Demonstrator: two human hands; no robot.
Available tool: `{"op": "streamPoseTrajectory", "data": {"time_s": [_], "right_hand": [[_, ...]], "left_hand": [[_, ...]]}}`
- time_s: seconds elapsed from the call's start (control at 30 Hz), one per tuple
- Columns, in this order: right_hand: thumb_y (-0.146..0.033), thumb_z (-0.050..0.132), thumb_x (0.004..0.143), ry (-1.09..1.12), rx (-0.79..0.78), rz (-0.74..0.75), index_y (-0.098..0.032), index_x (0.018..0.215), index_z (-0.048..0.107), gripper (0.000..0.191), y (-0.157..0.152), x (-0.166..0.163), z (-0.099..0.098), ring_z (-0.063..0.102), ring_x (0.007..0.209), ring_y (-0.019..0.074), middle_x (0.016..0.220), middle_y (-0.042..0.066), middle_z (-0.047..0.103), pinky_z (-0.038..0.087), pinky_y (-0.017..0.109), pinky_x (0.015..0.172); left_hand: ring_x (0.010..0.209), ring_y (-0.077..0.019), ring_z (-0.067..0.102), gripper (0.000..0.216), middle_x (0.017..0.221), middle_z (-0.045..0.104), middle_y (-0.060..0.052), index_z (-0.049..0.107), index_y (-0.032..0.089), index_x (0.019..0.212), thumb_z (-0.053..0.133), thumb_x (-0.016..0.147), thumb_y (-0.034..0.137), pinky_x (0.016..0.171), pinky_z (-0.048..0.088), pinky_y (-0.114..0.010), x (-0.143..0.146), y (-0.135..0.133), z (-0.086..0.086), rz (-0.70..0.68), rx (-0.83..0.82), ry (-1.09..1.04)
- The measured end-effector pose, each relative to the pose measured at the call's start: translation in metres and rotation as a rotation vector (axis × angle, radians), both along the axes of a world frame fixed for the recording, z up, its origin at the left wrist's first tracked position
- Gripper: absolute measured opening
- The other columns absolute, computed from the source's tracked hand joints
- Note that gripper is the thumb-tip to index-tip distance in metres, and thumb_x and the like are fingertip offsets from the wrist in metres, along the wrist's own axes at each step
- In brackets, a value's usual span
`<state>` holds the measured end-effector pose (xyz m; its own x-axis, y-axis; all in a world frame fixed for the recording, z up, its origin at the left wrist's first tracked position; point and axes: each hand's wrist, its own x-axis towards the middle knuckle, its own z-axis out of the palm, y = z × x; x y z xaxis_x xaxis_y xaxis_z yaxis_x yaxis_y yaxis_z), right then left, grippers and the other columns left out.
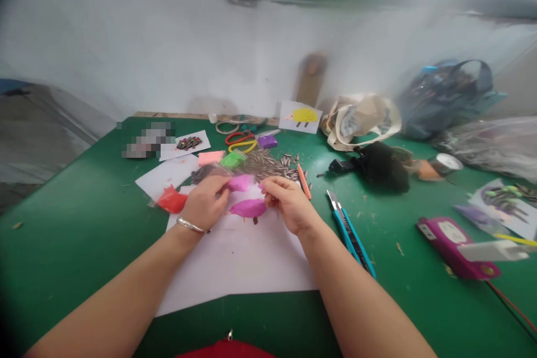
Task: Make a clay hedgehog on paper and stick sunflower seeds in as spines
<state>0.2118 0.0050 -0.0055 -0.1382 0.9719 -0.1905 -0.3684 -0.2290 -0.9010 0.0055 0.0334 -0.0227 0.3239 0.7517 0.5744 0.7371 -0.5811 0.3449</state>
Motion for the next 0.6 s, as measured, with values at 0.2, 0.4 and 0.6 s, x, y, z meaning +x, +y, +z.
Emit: {"op": "streamPoseTrajectory", "data": {"time_s": [0.2,0.4,0.6], "right_hand": [[-0.034,0.07,0.075,-0.041,-0.005,0.013,-0.017,0.074,0.064,0.018,-0.0033,-0.0013,0.0028,0.047,0.057,0.0088,0.062,-0.003,0.055,0.033,0.024,0.057],[-0.033,0.069,0.075,0.007,-0.003,0.026,-0.018,0.077,0.067,0.015,-0.0046,-0.0019,0.0036,0.049,0.058,0.0092,0.068,-0.002,0.058,0.036,0.025,0.058],[-0.031,0.07,0.072,-0.027,0.007,-0.072,-0.019,0.086,0.072,0.018,-0.0026,-0.0014,0.0028,0.049,0.058,0.0088,0.081,0.001,0.062,0.036,0.026,0.057]], "left_hand": [[0.093,-0.0219,0.062,0.025,0.096,0.069,-0.01,0.065,0.013,0.101,0.047,0.084,0.011,0.088,0.051,-0.037,0.0006,-0.0007,0.0027,-0.002,-0.019,-0.018],[0.092,-0.0206,0.062,0.023,0.094,0.07,-0.008,0.066,0.014,0.098,0.048,0.084,0.013,0.087,0.051,-0.036,0.0046,-0.0032,0.0036,-0.016,-0.033,-0.032],[0.089,-0.0188,0.064,0.022,0.095,0.071,-0.005,0.067,0.017,0.098,0.051,0.083,0.017,0.085,0.052,-0.033,0.0072,-0.0075,0.0073,0.0,-0.098,-0.104]]}}
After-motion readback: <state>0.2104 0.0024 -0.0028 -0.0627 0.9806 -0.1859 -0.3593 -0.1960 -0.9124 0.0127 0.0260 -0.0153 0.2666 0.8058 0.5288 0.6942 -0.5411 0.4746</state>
